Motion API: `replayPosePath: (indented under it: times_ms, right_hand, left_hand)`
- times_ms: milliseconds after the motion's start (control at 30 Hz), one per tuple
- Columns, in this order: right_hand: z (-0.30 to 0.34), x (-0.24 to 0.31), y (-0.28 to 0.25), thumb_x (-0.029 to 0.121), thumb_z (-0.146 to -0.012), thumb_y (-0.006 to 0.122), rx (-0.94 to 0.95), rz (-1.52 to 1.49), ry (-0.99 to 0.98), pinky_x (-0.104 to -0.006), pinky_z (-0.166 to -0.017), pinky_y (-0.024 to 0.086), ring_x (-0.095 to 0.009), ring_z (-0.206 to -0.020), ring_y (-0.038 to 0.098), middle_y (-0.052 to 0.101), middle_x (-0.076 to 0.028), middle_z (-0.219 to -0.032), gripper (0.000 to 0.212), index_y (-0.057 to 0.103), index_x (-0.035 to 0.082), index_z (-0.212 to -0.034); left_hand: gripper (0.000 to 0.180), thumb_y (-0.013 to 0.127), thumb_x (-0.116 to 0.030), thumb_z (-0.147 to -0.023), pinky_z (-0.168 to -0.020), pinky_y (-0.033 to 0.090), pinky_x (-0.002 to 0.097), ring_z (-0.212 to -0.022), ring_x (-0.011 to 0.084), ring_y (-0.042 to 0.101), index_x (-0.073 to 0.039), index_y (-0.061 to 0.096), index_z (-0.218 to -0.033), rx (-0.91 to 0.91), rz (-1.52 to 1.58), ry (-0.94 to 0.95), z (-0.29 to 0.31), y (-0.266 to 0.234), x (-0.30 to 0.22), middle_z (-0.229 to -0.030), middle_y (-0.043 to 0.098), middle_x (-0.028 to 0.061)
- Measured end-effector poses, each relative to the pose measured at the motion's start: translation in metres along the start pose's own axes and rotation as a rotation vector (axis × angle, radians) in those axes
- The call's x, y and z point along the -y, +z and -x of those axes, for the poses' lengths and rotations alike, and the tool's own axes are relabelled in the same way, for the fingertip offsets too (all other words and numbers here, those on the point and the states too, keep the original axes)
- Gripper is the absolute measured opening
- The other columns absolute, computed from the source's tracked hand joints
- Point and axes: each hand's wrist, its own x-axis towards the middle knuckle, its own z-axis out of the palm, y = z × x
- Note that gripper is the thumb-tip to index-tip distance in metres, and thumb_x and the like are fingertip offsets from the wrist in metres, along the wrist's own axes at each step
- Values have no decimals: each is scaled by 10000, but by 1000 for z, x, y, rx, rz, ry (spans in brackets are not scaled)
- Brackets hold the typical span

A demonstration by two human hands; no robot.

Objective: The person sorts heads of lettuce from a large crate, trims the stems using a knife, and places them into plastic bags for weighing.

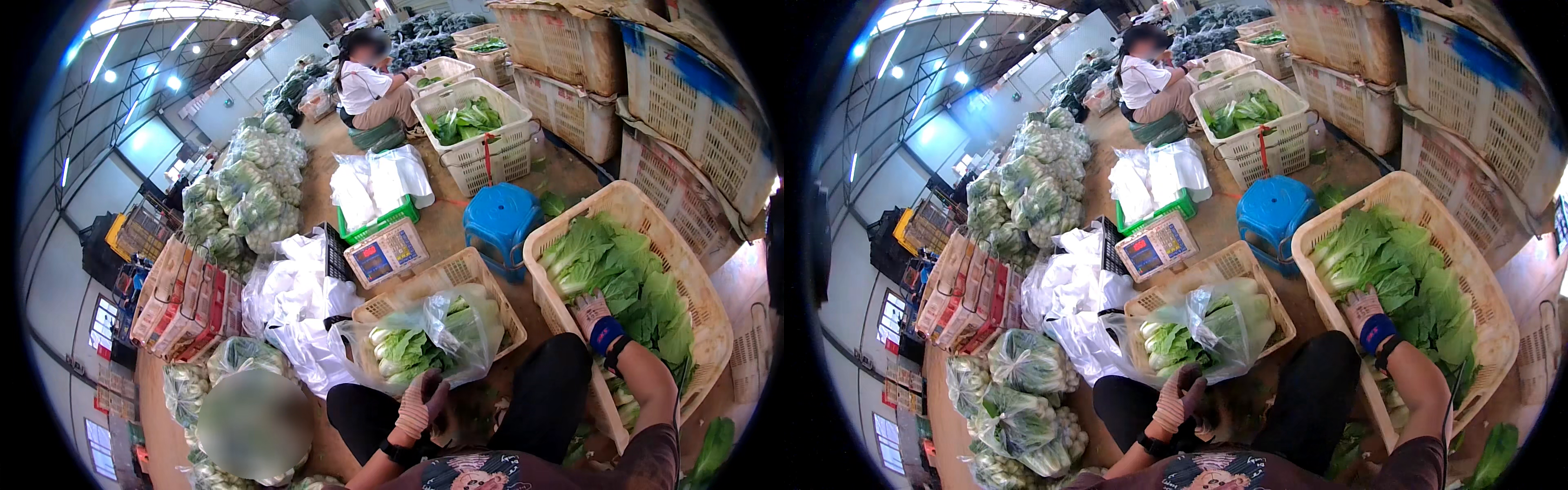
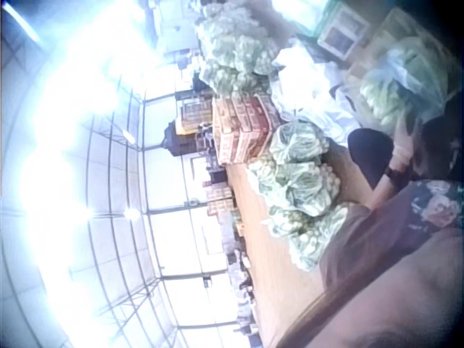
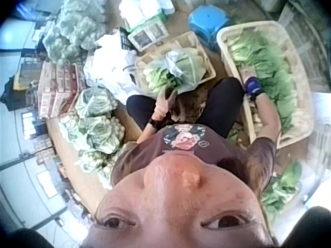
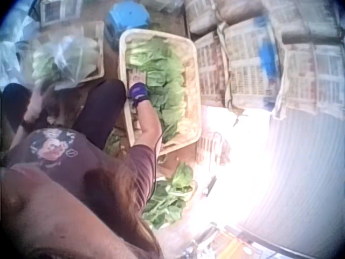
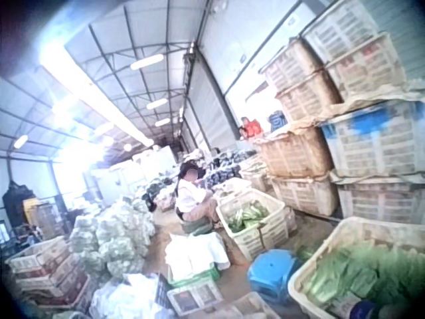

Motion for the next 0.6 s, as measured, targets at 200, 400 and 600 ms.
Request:
replayPosePath:
  times_ms: [200,400,600]
  right_hand:
    - [-17,-17,46,179,-917,387,182,-64,104,-463,-1083,198,-252,-1281,382,397,-137,-1403,363,494,163,-1264]
    - [-9,3,30,125,-848,419,-180,-79,-47,-434,-1001,314,-225,-1164,486,543,-101,-1233,329,572,116,-1139]
    - [12,-19,14,162,-880,459,-88,-63,-43,-469,-1019,303,-211,-1100,522,584,-43,-1101,304,577,200,-1157]
  left_hand:
    - [229,613,-92,-865,-667,474,231,-762,84,567,-29,575,-1082,51,23,-32,-11,-9,6,-863,608,16]
    - [261,598,-81,-882,-731,471,240,-824,94,556,6,570,-1127,-41,65,-71,-2,-29,36,-934,615,35]
    - [258,583,-72,-891,-830,441,242,-907,108,551,6,553,-1135,29,121,-107,-11,-9,28,-1004,599,46]
